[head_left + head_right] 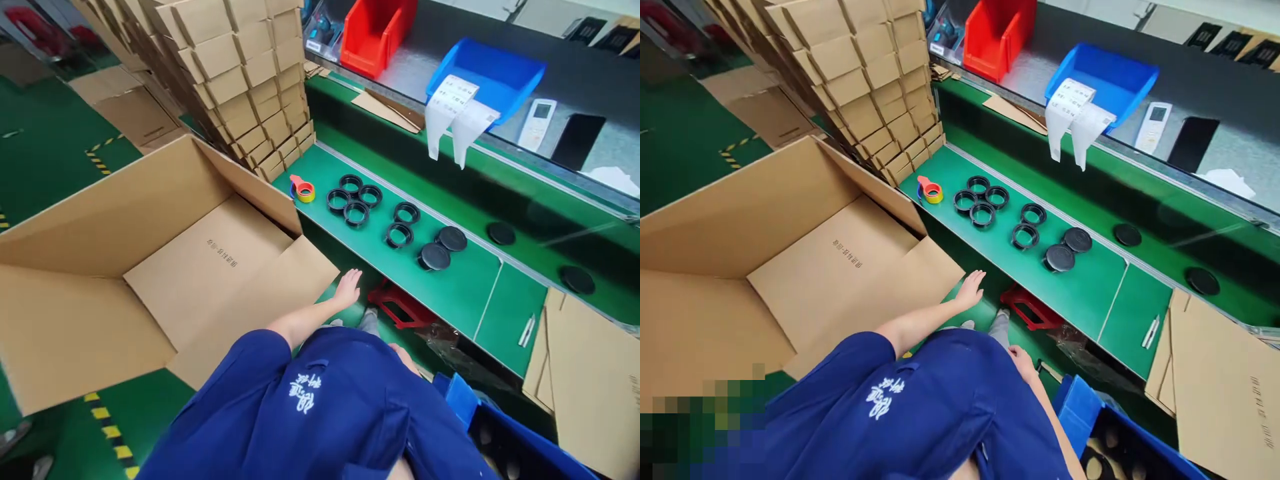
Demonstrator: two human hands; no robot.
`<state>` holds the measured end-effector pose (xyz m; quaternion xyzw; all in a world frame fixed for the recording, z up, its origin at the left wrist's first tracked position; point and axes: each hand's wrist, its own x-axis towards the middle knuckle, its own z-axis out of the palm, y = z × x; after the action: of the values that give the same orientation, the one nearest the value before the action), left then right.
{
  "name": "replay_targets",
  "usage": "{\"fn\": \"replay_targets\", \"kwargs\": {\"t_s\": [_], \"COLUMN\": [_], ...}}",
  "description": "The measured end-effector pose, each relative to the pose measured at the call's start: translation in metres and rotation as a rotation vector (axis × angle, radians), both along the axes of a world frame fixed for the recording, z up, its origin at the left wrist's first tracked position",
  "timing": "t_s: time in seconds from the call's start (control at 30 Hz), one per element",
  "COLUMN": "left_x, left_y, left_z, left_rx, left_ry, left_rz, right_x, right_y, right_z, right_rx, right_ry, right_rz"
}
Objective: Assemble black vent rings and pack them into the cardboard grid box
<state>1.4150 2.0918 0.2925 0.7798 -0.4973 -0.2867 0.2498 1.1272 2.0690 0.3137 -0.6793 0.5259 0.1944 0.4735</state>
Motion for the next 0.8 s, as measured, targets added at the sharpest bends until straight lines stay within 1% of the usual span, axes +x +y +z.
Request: {"fn": "replay_targets", "kwargs": {"t_s": [0.07, 0.1, 0.17, 0.23, 0.27, 0.33, 0.37, 0.4, 0.43, 0.47, 0.5, 0.53, 0.6, 0.63, 0.7, 0.8], "left_x": [0.001, 0.006, 0.025, 0.046, 0.055, 0.072, 0.080, 0.088, 0.096, 0.102, 0.106, 0.108, 0.108, 0.107, 0.107, 0.120], "left_y": [0.000, -0.001, -0.004, -0.012, -0.018, -0.032, -0.039, -0.045, -0.050, -0.054, -0.056, -0.057, -0.054, -0.050, -0.038, -0.008], "left_z": [0.005, 0.008, 0.015, 0.028, 0.036, 0.056, 0.067, 0.078, 0.090, 0.101, 0.111, 0.120, 0.133, 0.137, 0.139, 0.132], "left_rx": [-0.004, -0.002, 0.005, -0.010, -0.030, -0.093, -0.128, -0.163, -0.201, -0.246, -0.298, -0.354, -0.445, -0.467, -0.469, -0.486], "left_ry": [0.006, 0.002, -0.015, -0.041, -0.058, -0.097, -0.119, -0.141, -0.156, -0.159, -0.147, -0.120, -0.030, 0.018, 0.086, 0.121], "left_rz": [0.037, 0.066, 0.145, 0.240, 0.292, 0.402, 0.457, 0.509, 0.556, 0.598, 0.630, 0.657, 0.690, 0.702, 0.732, 0.825], "right_x": [0.014, 0.020, 0.032, 0.041, 0.045, 0.059, 0.073, 0.093, 0.119, 0.151, 0.186, 0.224, 0.302, 0.340, 0.416, 0.531], "right_y": [-0.031, -0.051, -0.093, -0.136, -0.157, -0.203, -0.228, -0.251, -0.272, -0.290, -0.302, -0.311, -0.317, -0.317, -0.312, -0.300], "right_z": [0.004, 0.006, 0.010, 0.014, 0.014, 0.014, 0.015, 0.018, 0.024, 0.035, 0.050, 0.069, 0.111, 0.134, 0.178, 0.243], "right_rx": [-0.014, -0.028, -0.053, -0.062, -0.050, 0.025, 0.072, 0.104, 0.108, 0.080, 0.027, -0.037, -0.165, -0.225, -0.353, -0.609], "right_ry": [0.000, -0.015, -0.073, -0.158, -0.224, -0.351, -0.390, -0.412, -0.424, -0.439, -0.473, -0.527, -0.642, -0.690, -0.767, -0.881], "right_rz": [0.002, -0.001, 0.008, 0.069, 0.115, 0.236, 0.312, 0.396, 0.486, 0.577, 0.664, 0.745, 0.884, 0.945, 1.041, 1.129]}}
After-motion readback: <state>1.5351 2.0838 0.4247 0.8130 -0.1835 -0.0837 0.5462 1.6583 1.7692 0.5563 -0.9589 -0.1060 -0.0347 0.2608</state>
